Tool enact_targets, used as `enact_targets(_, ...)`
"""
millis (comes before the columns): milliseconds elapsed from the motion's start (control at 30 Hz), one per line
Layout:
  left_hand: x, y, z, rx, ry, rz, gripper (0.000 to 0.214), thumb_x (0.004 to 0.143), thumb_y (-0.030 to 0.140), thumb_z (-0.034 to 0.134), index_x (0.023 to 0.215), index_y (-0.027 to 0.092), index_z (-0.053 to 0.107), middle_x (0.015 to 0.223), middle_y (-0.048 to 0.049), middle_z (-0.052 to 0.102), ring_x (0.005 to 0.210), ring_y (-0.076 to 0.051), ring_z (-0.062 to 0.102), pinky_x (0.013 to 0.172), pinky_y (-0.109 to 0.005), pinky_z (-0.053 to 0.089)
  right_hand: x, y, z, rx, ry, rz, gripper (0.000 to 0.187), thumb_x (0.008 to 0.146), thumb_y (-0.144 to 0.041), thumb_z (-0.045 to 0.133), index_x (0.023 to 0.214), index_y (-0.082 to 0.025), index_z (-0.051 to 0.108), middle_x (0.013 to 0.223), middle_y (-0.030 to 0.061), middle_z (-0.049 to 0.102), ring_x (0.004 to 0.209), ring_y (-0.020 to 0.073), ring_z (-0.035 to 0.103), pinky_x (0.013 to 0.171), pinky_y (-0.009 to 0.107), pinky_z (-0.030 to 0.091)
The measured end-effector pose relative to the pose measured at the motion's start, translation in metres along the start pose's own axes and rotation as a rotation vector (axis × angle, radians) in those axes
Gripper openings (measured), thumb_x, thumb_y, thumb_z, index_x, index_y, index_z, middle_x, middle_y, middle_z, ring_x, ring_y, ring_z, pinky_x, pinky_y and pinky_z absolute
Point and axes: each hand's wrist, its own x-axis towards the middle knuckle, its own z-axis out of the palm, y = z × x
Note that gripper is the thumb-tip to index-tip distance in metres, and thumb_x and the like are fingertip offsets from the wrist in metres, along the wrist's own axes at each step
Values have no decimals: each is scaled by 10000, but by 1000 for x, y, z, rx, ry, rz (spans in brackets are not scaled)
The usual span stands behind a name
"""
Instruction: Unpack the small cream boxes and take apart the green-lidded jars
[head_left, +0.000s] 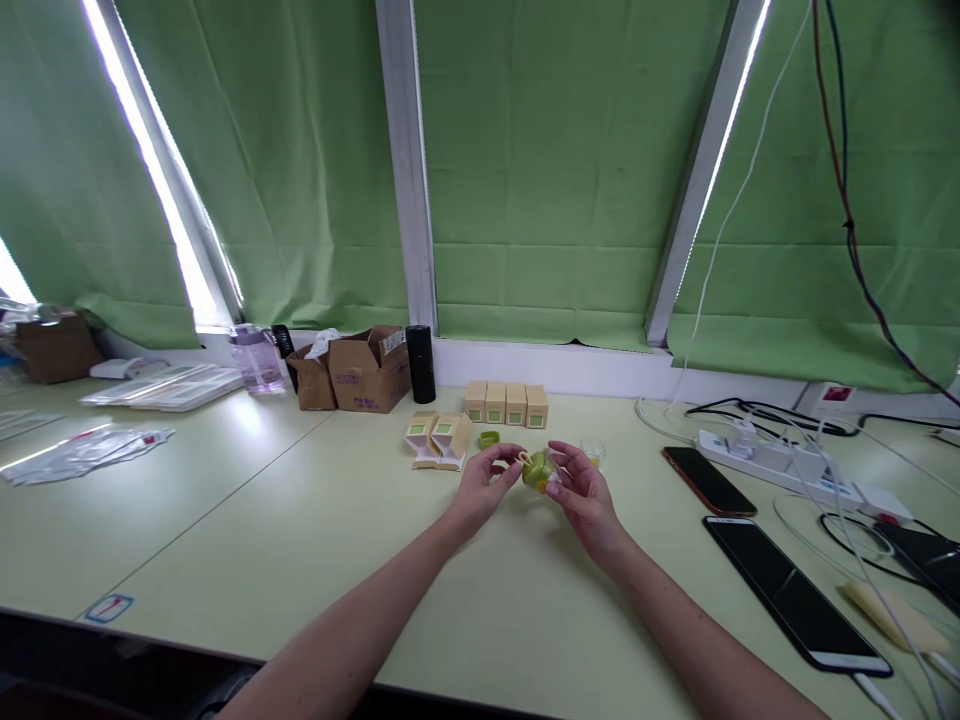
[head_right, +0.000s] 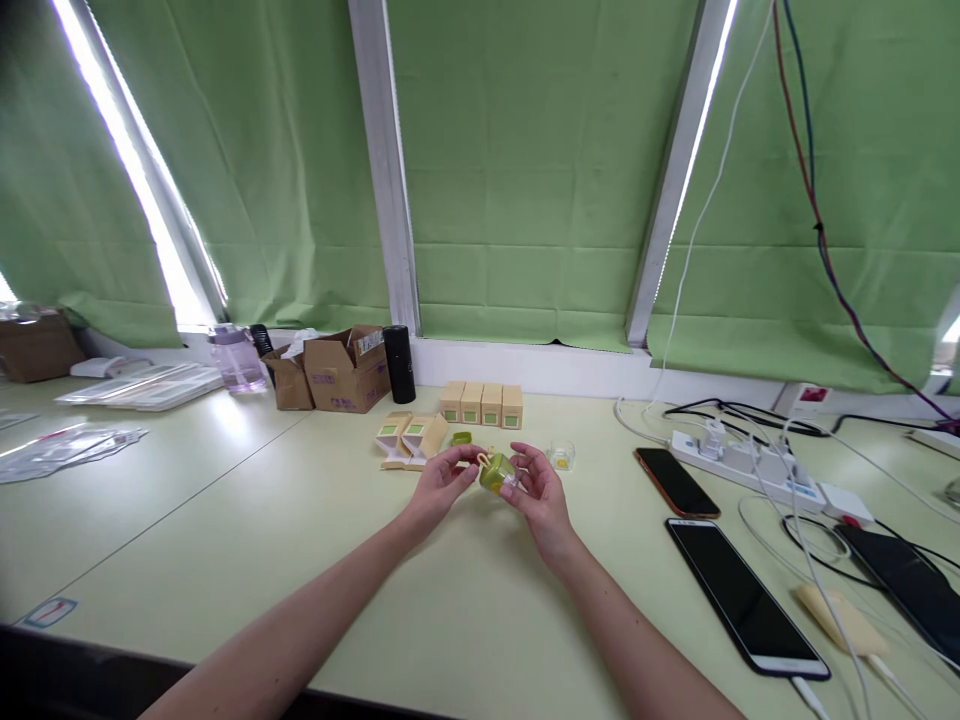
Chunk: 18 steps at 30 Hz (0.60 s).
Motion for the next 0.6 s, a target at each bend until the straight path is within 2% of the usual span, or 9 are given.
enact_targets(267, 2, -1, 2, -170, -8, -51, 378, 772, 499, 845, 935, 179, 728, 1033, -95, 737, 939, -221, 701, 873, -361, 578, 0, -1, 3, -65, 24, -51, 697, 637, -385, 927, 1251, -307, 606, 1130, 47, 584, 1039, 235, 642, 882, 385, 598)
enact_targets(433, 4, -1, 2, -146, 42, -69, 325, 779, 462, 836, 874, 176, 715, 1005, -91, 745, 966, -232, 699, 879, -372, 574, -1, 1, 8, -95, 18, -68, 681, 645, -375, 914, 1245, -311, 598, 1135, 43, 573, 980, 212, 642, 811, 353, 599)
enact_targets(600, 3, 0, 4, -117, 70, -21, 302, 827, 455, 783, 845, 190, 638, 1017, -87, 726, 977, -228, 693, 853, -371, 572, -3, 5, 10, -152, -19, -42, 683, 671, -333, 885, 1279, -319, 575, 1196, 51, 555, 986, 204, 626, 796, 338, 582)
